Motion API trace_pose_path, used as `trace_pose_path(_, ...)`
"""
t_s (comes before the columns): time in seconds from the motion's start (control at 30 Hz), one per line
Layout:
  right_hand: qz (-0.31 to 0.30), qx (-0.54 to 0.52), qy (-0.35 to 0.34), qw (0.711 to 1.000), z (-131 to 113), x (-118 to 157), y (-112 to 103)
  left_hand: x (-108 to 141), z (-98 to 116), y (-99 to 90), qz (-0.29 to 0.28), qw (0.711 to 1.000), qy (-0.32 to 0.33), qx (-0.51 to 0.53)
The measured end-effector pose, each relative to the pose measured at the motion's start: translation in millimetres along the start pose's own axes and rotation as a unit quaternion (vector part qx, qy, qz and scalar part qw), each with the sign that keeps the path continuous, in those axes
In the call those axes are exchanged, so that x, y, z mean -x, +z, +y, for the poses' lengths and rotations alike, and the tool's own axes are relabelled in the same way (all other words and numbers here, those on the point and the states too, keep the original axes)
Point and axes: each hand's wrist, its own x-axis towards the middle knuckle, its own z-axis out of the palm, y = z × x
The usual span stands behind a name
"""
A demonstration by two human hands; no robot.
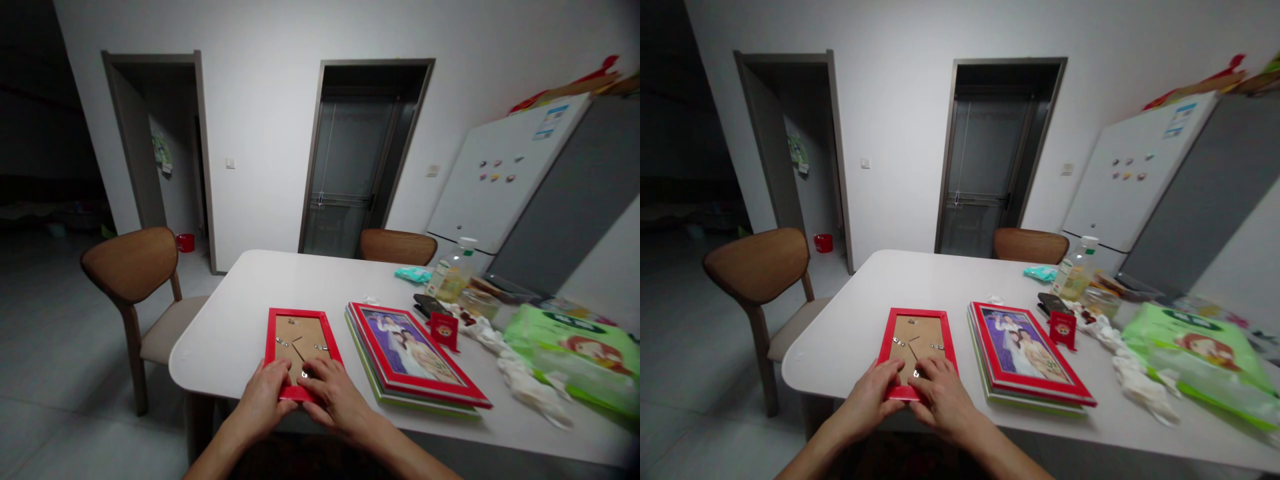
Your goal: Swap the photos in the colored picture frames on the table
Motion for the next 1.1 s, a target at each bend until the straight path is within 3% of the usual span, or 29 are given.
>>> trace_pose_path(0.23,0.014,-0.013,0.064,0.998,11.1,-34.7,8.6,0.5,0.0,0.8,0.001,1.0,-0.001,0.014)
trace_pose_path(0.43,-0.028,0.03,0.068,0.997,20.6,-76.1,24.3,5.2,10.4,-8.2,-0.016,1.0,-0.017,0.012)
trace_pose_path(0.73,-0.043,0.03,0.019,0.998,25.4,-77.1,27.8,5.1,11.9,-9.9,-0.034,0.999,-0.033,0.003)
trace_pose_path(0.93,0.045,-0.031,0.192,0.98,50.1,-94.6,29.2,10.7,11.0,-8.0,-0.02,0.999,-0.025,0.009)
trace_pose_path(1.1,0.04,-0.018,0.286,0.957,62.1,-110.2,34.9,18.4,11.1,-5.0,-0.024,1.0,-0.018,0.004)
